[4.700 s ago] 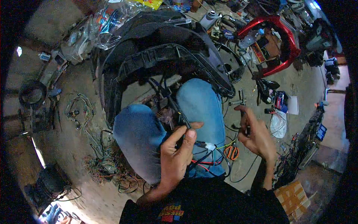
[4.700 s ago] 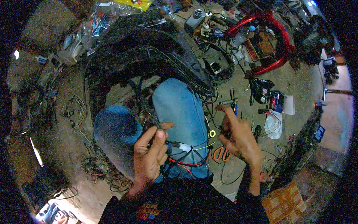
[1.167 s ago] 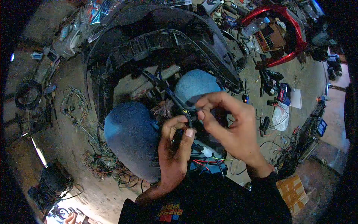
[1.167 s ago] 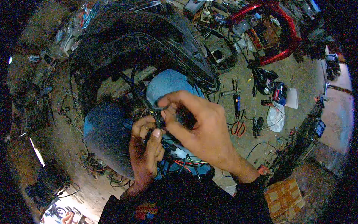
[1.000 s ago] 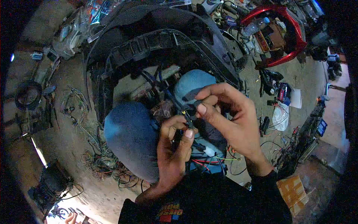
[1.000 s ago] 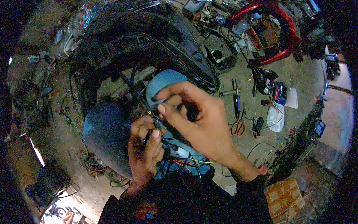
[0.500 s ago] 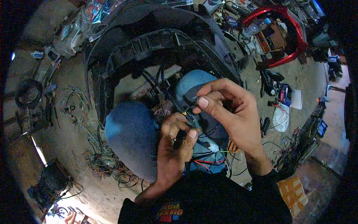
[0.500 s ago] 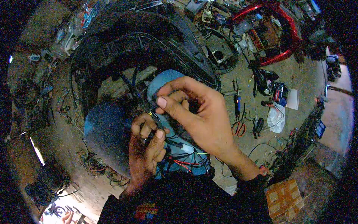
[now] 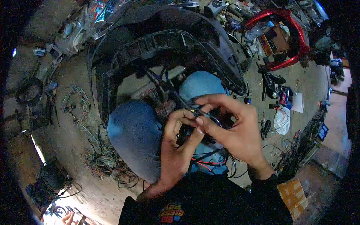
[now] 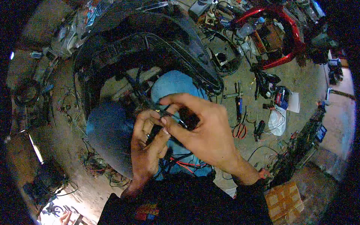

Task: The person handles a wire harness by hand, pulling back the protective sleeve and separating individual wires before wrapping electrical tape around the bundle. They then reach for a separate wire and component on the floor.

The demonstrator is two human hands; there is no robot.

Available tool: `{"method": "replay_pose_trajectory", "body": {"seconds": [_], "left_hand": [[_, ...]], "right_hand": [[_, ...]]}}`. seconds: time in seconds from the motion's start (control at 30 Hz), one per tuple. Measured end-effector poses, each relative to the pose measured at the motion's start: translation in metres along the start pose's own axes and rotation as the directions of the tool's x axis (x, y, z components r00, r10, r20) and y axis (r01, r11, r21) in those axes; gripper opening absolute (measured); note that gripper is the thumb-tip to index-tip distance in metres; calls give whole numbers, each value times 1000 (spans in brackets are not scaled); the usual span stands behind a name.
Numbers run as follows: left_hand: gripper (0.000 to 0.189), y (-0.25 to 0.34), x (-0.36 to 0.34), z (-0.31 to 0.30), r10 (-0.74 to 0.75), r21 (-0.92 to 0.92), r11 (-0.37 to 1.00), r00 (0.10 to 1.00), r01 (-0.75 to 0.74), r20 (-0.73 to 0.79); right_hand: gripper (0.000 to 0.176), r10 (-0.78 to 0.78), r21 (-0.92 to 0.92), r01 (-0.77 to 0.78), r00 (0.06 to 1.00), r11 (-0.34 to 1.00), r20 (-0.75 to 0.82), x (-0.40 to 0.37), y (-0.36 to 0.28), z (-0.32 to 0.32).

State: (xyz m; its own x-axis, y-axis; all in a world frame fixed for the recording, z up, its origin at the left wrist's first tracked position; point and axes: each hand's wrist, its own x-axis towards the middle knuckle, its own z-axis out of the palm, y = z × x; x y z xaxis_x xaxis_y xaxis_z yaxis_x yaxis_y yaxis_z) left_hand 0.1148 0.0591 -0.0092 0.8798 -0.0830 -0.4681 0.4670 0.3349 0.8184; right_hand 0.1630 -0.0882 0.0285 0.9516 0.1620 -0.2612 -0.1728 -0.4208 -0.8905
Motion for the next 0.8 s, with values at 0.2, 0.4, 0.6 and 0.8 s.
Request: {"method": "replay_pose_trajectory", "body": {"seconds": [0.2, 0.4, 0.6, 0.8], "left_hand": [[16, 1, 4, 1, -82, -1, 997, 994, 82, -67], [16, 3, 8, 6, -80, 73, 993, 986, 91, -146], [16, 11, 9, 8, -104, 131, 983, 979, 128, -174], [14, 11, 10, 8, -115, 163, 976, 976, 146, -187]], "right_hand": [[28, 125, 107, -128, 991, 986, 39, 5, -1, -4], [31, 150, 150, -160, 986, 976, 73, 7, -2, -6], [33, 61, 75, -65, 997, 995, 49, 7, -1, -9], [31, -37, -43, 39, 997, 998, 66, 8, 1, -12]]}}
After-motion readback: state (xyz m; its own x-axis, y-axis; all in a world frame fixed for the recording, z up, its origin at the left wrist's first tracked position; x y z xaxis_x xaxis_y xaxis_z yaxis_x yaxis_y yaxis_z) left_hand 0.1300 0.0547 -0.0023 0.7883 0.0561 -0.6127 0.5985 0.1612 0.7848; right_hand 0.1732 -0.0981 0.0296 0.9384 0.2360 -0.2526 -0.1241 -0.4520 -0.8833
